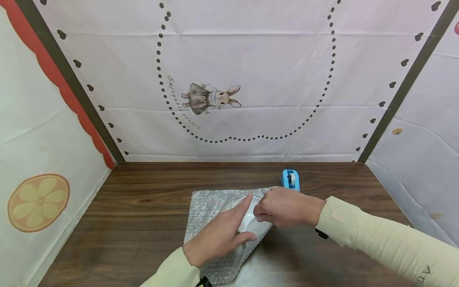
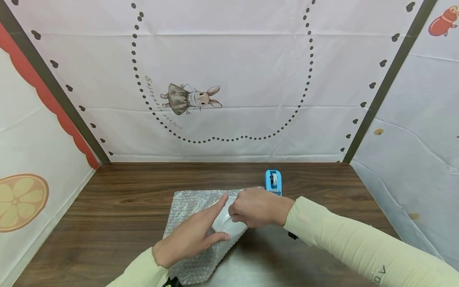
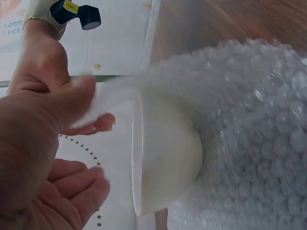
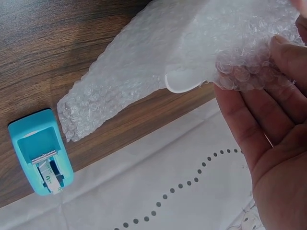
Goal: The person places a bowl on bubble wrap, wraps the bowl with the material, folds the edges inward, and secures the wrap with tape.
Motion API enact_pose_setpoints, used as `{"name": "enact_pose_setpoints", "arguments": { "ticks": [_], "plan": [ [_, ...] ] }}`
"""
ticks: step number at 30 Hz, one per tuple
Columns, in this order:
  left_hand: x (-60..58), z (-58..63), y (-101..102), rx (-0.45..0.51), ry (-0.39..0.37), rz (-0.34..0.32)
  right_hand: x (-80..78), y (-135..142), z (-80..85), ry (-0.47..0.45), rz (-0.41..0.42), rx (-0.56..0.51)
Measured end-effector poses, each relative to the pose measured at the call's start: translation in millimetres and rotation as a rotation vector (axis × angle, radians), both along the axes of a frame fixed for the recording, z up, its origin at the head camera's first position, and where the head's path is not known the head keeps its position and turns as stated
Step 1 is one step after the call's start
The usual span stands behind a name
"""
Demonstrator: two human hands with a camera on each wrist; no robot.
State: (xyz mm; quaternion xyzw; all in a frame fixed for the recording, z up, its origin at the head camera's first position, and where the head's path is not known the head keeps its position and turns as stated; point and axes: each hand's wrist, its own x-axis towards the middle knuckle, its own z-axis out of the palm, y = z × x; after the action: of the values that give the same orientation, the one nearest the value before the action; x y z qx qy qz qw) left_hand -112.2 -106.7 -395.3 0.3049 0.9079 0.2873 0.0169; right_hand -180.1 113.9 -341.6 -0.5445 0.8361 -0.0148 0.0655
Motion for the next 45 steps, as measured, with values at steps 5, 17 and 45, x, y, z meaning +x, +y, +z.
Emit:
{"name": "enact_pose_setpoints", "arguments": {
  "ticks": [5,17,45],
  "plan": [
    [-4.1,-0.6,7,0.005,0.082,0.003,0.0,0,0.7,0.019,0.007,-0.004],
    [-13.1,0.1,19,0.151,0.052,0.059,-0.9,1,1.2,0.019,-0.007,-0.052],
    [-22.5,-1.4,22,0.224,0.154,0.220,-5.4,12,-3.2,-0.006,-0.142,-0.046]
  ]
}}
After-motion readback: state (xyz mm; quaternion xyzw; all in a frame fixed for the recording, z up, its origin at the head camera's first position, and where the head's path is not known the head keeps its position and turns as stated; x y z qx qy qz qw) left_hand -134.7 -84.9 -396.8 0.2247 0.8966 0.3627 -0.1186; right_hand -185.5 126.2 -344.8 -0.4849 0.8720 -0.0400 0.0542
